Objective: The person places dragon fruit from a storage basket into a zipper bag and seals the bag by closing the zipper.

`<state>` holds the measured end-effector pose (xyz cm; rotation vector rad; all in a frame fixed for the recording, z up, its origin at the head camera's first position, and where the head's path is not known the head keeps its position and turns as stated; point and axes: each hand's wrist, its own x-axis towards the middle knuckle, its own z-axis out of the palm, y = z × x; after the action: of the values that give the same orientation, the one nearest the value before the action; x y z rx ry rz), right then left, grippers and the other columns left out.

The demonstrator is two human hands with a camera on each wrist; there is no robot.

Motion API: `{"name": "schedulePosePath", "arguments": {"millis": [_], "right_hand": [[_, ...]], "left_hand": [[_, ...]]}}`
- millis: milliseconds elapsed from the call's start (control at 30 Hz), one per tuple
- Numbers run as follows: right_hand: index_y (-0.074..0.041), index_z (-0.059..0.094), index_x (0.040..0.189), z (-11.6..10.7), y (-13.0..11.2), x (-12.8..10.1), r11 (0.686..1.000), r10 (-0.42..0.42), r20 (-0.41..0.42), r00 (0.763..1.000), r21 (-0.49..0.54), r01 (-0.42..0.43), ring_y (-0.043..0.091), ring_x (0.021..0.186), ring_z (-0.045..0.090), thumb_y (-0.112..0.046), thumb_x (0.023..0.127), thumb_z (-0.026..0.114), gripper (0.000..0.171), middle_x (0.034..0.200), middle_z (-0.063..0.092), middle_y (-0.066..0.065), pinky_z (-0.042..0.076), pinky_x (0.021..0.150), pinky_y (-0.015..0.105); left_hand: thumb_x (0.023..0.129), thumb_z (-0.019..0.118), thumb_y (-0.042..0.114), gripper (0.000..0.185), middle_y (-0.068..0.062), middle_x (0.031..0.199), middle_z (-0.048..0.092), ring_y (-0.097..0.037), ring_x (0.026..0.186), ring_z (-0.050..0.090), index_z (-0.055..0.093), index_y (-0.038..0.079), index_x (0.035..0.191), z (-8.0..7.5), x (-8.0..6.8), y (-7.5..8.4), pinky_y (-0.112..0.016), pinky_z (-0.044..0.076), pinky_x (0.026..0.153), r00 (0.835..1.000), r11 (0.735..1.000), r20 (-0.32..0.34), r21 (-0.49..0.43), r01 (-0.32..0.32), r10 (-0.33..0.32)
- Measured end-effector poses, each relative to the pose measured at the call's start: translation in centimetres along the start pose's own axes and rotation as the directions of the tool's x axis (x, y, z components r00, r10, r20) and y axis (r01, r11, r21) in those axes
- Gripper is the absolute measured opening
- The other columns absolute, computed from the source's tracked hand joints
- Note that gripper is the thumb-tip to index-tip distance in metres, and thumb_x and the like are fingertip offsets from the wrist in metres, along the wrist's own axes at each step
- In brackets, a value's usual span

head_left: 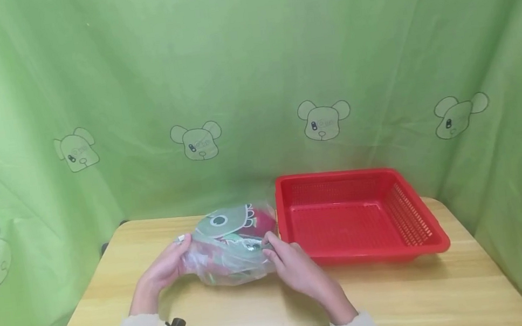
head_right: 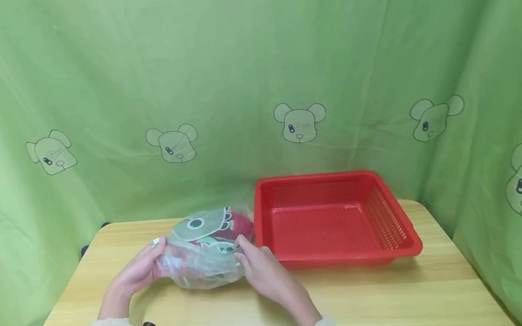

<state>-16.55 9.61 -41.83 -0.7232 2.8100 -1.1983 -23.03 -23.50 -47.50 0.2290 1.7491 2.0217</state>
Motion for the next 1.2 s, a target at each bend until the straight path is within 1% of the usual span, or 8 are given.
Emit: {"name": "schedulePosePath", "arguments": {"millis": [167,333,433,567,733,967,1067,1200], "right_hand": [[-0.013,0.053,0.111,0.8,0.3,-0.6,1.0,-0.025,0.052,0.998,-0.006,0.025,0.006,0.054,0.031,-0.012,0.106,0.056,0.006,0.065,0.037,-0.006,0.04,0.053,0.024],[-0.012,0.053,0.108,1.8,0.7,-0.9,1.0,-0.02,0.073,0.997,-0.012,0.021,0.006,0.055,0.032,-0.017,0.107,0.055,0.006,0.064,0.037,-0.007,0.039,0.053,0.024],[-0.012,0.052,0.108,2.2,0.9,-0.9,1.0,-0.006,0.075,0.997,0.004,0.006,0.007,0.055,0.032,-0.018,0.107,0.054,0.006,0.064,0.037,-0.006,0.038,0.052,0.023],[-0.014,0.052,0.111,2.4,1.3,-0.9,1.0,0.009,0.077,0.997,0.02,-0.01,0.007,0.055,0.032,-0.017,0.108,0.052,0.004,0.064,0.037,-0.006,0.037,0.051,0.023],[-0.014,0.054,0.115,2.2,1.5,-1.1,1.0,0.009,0.048,0.999,0.023,-0.011,0.007,0.057,0.034,-0.016,0.108,0.051,0.008,0.066,0.038,-0.006,0.041,0.054,0.025],[-0.012,0.059,0.11,1.2,1.7,-1.7,0.999,-0.028,0.003,1.0,0.026,0.028,0.005,0.058,0.036,-0.01,0.102,0.062,0.009,0.068,0.044,-0.008,0.045,0.059,0.025],[-0.012,0.061,0.103,0.5,1.8,-1.7,0.998,-0.054,-0.007,0.998,0.012,0.055,0.005,0.06,0.042,-0.006,0.098,0.068,0.011,0.074,0.055,-0.007,0.047,0.061,0.024],[-0.012,0.065,0.1,-0.1,2.0,-1.9,0.998,-0.068,0.006,0.998,-0.012,0.068,0.009,0.076,0.061,0.001,0.093,0.071,0.016,0.091,0.069,-0.003,0.058,0.074,0.027]], "left_hand": [[0.112,0.033,0.042,0.058,-0.01,0.118,0.068,-0.023,0.108,0.067,0.039,-0.003,0.148,0.3,-0.3,-0.3,-0.042,0.054,0.099,0.999,0.996,0.019,0.083,-0.034,0.033],[0.112,0.032,0.042,0.059,-0.017,0.133,0.061,-0.027,0.122,0.061,0.037,-0.003,0.151,0.8,-0.3,-0.7,-0.043,0.047,0.109,0.999,0.984,-0.024,0.173,-0.038,0.043],[0.112,0.032,0.042,0.059,-0.019,0.139,0.058,-0.027,0.127,0.058,0.038,-0.001,0.152,0.9,-0.4,-1.0,-0.043,0.045,0.111,0.998,0.981,-0.054,0.191,-0.032,0.043],[0.112,0.031,0.044,0.058,-0.017,0.132,0.062,-0.026,0.122,0.061,0.045,0.0,0.146,1.0,-0.5,-1.3,-0.039,0.048,0.107,0.995,0.972,-0.077,0.229,-0.052,0.071],[0.112,0.033,0.041,0.056,-0.015,0.115,0.067,-0.022,0.105,0.065,0.051,-0.004,0.139,0.8,-0.7,-1.5,-0.032,0.053,0.095,0.987,0.941,-0.077,0.321,-0.111,0.142],[0.111,0.043,0.032,0.05,-0.017,0.122,0.068,-0.021,0.11,0.067,0.05,-0.007,0.142,0.2,-1.6,-1.6,-0.03,0.054,0.097,0.987,0.93,-0.048,0.345,-0.13,0.156],[0.11,0.048,0.028,0.045,-0.017,0.124,0.068,-0.02,0.111,0.067,0.056,-0.006,0.138,-0.4,-2.4,-1.1,-0.03,0.053,0.097,0.986,0.906,-0.023,0.399,-0.141,0.164],[0.106,0.056,0.02,0.032,-0.012,0.12,0.072,-0.016,0.11,0.067,0.067,-0.001,0.128,-1.5,-3.7,-0.6,-0.028,0.05,0.097,0.983,0.846,0.049,0.502,-0.178,0.177]]}}
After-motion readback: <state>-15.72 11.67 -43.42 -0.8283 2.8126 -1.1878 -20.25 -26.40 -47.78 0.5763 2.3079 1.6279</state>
